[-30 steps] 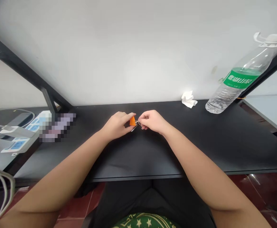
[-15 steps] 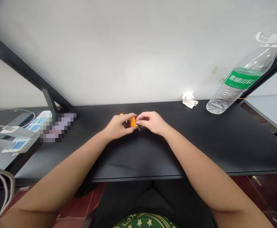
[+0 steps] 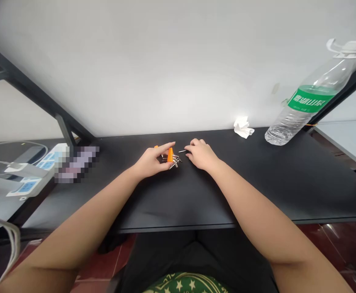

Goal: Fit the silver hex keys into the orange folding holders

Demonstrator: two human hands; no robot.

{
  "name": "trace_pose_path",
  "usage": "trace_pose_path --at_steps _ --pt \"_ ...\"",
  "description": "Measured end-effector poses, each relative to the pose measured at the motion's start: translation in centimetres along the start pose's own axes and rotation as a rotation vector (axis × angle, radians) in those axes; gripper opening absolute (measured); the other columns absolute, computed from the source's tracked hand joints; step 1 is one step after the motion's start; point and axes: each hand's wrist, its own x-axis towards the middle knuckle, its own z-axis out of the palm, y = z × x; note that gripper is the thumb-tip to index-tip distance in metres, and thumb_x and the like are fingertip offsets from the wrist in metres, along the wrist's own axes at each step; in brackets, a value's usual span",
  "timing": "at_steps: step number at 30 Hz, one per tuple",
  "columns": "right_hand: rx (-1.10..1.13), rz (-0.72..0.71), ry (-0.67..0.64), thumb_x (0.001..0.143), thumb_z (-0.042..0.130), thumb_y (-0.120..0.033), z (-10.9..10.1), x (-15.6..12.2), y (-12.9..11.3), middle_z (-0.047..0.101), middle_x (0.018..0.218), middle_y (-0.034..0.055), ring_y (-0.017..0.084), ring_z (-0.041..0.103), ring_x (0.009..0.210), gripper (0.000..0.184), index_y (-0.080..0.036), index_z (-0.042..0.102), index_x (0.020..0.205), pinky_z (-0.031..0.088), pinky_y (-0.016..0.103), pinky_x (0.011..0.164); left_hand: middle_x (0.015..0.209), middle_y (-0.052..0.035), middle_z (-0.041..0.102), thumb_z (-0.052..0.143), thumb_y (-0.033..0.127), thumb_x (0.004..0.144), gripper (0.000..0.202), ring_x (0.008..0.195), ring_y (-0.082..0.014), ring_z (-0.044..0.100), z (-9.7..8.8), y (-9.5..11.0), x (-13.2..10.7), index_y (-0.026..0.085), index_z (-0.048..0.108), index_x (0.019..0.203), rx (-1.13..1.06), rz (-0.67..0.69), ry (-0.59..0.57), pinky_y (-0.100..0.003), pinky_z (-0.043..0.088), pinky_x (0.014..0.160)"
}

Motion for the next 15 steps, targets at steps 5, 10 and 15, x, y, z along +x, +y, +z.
trace_pose_path --at_steps 5,10,15 --pt "-0.149 0.071 -0.097 0.095 0.059 -0.019 -0.5 0.3 -1.1 0.067 0.106 0.0148 0.028 0.061 0.091 0.014 -0.021 0.074 0.097 0.047 0.036 0.071 0.114 -0.001 0.079 0.071 0.029 0.08 0.055 0.103 -0.019 0.074 -0.1 0.1 0.0 0.026 0.055 0.133 -0.043 -0.041 -0.007 -0.025 0.057 0.07" --pt "0.005 0.226 -0.219 0.075 0.072 -0.016 -2.4 -0.7 -1.7 0.068 0.086 0.0094 0.022 0.059 0.07 0.008 -0.021 0.065 0.075 0.04 0.033 0.061 0.117 -0.0032 0.078 0.07 0.027 0.081 0.055 0.111 -0.0206 0.073 0.1 -0.3 0.0 0.025 0.055 0.134 -0.021 -0.009 0.023 -0.026 0.059 0.076" --pt "0.409 -0.06 -0.078 0.089 0.062 -0.022 -3.1 -1.4 -2.0 0.067 0.084 0.0005 0.015 0.057 0.068 0.005 -0.022 0.066 0.088 0.041 0.029 0.065 0.112 -0.0017 0.078 0.073 0.027 0.081 0.053 0.103 -0.0185 0.075 0.1 -0.6 0.1 0.024 0.058 0.132 0.034 -0.001 0.065 -0.029 0.06 0.086"
